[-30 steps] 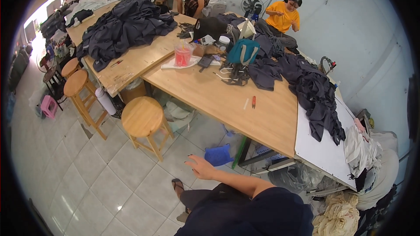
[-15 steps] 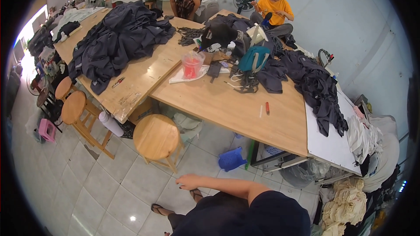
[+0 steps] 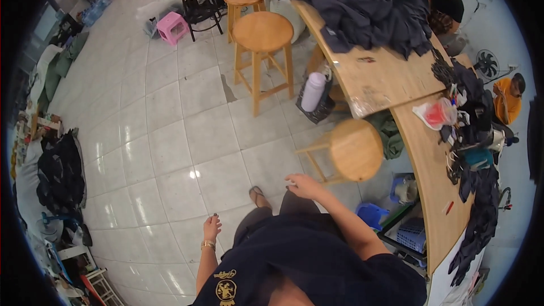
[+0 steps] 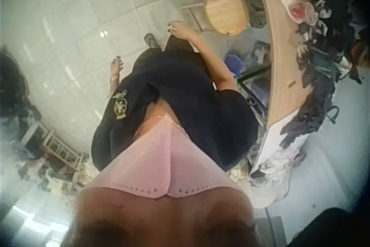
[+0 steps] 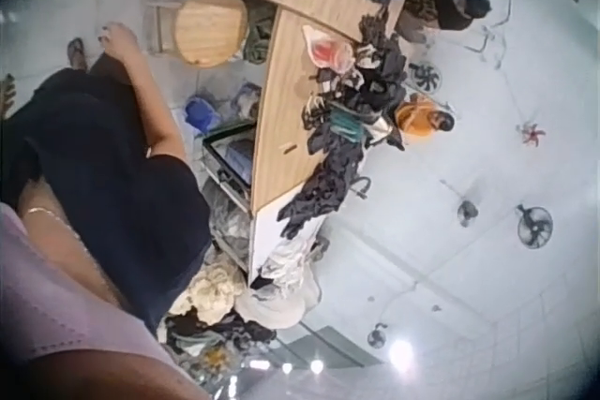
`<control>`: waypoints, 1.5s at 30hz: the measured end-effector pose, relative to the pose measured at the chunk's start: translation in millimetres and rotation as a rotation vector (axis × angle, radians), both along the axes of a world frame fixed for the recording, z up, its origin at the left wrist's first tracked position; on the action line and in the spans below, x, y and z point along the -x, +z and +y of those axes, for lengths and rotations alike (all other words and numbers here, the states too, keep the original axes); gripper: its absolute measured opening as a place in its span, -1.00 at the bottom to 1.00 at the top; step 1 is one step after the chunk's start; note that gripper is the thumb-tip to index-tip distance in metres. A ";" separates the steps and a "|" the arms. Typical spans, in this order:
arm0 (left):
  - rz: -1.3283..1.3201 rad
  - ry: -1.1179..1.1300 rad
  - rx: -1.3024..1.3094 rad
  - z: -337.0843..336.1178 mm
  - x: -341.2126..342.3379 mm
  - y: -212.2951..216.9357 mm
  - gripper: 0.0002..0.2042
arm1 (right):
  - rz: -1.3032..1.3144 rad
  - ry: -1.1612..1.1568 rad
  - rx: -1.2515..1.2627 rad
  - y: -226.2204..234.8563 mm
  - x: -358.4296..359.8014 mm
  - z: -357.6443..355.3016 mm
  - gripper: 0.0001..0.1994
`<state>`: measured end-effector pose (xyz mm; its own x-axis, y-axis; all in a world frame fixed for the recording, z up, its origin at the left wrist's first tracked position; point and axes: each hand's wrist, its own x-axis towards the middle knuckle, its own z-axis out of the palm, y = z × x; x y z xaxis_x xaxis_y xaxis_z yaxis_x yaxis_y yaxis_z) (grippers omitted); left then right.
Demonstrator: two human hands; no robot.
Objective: Sort and inspect finished garments at a textile manufacturing facility.
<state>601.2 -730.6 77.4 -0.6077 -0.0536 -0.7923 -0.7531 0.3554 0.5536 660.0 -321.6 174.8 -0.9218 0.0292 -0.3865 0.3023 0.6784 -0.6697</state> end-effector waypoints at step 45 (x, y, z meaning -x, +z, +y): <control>1.003 -2.029 -0.069 665.3 600.0 107.2 -0.52 | 0.176 -1.797 -0.834 40.2 259.3 323.9 -0.56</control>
